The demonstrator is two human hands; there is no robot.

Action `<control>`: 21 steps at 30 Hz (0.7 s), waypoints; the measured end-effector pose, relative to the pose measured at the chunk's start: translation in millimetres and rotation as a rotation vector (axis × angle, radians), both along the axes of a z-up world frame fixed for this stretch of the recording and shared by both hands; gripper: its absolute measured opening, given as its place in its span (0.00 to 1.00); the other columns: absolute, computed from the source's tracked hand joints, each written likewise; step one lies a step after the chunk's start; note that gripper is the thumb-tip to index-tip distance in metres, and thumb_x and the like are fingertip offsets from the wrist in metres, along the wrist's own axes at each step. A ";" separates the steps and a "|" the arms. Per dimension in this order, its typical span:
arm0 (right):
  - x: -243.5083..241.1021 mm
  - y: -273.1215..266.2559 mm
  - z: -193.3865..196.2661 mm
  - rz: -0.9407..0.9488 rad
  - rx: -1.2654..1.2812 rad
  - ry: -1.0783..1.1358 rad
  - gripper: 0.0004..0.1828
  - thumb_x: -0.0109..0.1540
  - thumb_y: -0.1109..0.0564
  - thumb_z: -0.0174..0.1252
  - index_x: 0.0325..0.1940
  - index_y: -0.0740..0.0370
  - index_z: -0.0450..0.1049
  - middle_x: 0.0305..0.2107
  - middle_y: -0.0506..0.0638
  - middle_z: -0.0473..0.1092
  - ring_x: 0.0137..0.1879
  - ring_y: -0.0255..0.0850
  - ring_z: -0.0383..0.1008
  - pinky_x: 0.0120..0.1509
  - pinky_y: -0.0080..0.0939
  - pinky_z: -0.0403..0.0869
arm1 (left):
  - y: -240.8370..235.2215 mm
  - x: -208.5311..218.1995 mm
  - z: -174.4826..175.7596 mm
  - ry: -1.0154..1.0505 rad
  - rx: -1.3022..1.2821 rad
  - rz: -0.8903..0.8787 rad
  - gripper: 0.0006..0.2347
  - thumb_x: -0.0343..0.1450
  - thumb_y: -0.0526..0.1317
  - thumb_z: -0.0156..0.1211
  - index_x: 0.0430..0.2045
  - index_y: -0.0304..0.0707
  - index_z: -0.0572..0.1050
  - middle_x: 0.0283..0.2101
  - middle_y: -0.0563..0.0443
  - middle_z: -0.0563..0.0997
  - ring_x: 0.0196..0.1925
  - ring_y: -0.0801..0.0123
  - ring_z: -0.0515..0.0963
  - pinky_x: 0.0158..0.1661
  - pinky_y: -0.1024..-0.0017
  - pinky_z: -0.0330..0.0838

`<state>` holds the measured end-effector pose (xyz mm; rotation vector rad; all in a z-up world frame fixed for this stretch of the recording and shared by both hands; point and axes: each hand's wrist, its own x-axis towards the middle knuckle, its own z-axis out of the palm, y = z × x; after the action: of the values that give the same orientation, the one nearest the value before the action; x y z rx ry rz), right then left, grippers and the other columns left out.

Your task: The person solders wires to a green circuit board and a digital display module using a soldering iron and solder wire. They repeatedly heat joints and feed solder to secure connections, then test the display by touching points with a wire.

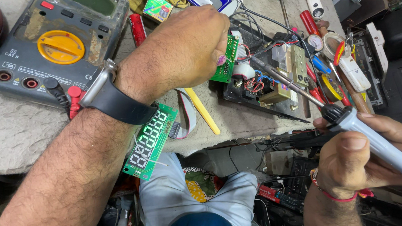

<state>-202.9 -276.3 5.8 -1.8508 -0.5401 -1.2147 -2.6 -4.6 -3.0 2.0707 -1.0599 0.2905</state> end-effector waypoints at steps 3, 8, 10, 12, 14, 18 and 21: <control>1.6 2.0 1.6 -0.053 0.013 -0.057 0.28 0.72 0.51 0.69 0.59 0.76 0.63 0.38 0.64 0.71 0.38 0.53 0.80 0.44 0.52 0.82 | 1.8 -1.5 2.2 -0.014 -0.011 -0.011 0.02 0.64 0.32 0.63 0.22 0.36 0.77 0.30 0.39 0.80 0.40 0.42 0.79 0.40 0.48 0.71; 5.2 21.0 -10.3 -0.062 0.084 -0.060 0.32 0.73 0.43 0.61 0.70 0.61 0.56 0.42 0.63 0.71 0.39 0.46 0.80 0.42 0.43 0.79 | 4.3 1.4 6.3 0.049 -0.013 -0.049 0.03 0.62 0.33 0.66 0.23 0.37 0.77 0.31 0.41 0.81 0.42 0.46 0.81 0.41 0.52 0.73; 8.2 36.4 -13.4 -0.056 0.110 -0.016 0.31 0.74 0.48 0.62 0.72 0.60 0.54 0.46 0.61 0.68 0.42 0.45 0.78 0.46 0.44 0.79 | 6.0 0.3 10.4 -0.066 -0.093 -0.092 0.05 0.61 0.33 0.69 0.21 0.36 0.77 0.31 0.42 0.81 0.42 0.46 0.81 0.41 0.54 0.73; 13.2 54.6 -14.9 -0.040 0.122 0.048 0.31 0.74 0.52 0.62 0.74 0.59 0.51 0.49 0.59 0.65 0.46 0.43 0.76 0.50 0.44 0.78 | 11.4 -4.0 17.5 -0.227 -0.212 -0.149 0.07 0.61 0.33 0.72 0.19 0.35 0.76 0.32 0.44 0.81 0.42 0.47 0.81 0.40 0.57 0.74; 16.4 68.7 -13.4 -0.024 0.116 0.107 0.33 0.75 0.57 0.63 0.75 0.58 0.49 0.53 0.57 0.62 0.50 0.42 0.74 0.54 0.44 0.78 | 16.0 -9.1 27.7 -0.228 -0.293 -0.204 0.07 0.62 0.32 0.71 0.21 0.32 0.75 0.33 0.44 0.80 0.41 0.49 0.80 0.39 0.61 0.75; 11.6 85.5 -8.7 0.043 0.108 0.188 0.37 0.77 0.66 0.64 0.78 0.55 0.45 0.60 0.53 0.56 0.58 0.39 0.69 0.63 0.45 0.78 | 19.5 -23.1 49.5 -0.052 -0.339 -0.284 0.05 0.71 0.32 0.71 0.32 0.33 0.79 0.35 0.49 0.81 0.37 0.69 0.84 0.40 0.71 0.78; 0.0 104.3 -14.2 0.143 0.145 0.206 0.43 0.76 0.71 0.66 0.80 0.54 0.42 0.65 0.50 0.51 0.63 0.37 0.64 0.68 0.46 0.77 | 13.7 -35.6 57.9 0.406 -0.522 -0.422 0.06 0.77 0.38 0.67 0.40 0.35 0.78 0.36 0.50 0.81 0.34 0.76 0.80 0.37 0.78 0.78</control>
<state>-202.9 -172.0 -8.4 -1.7575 -0.4491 -0.9311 -38.3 9.1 54.9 1.3295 -1.0059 -0.0657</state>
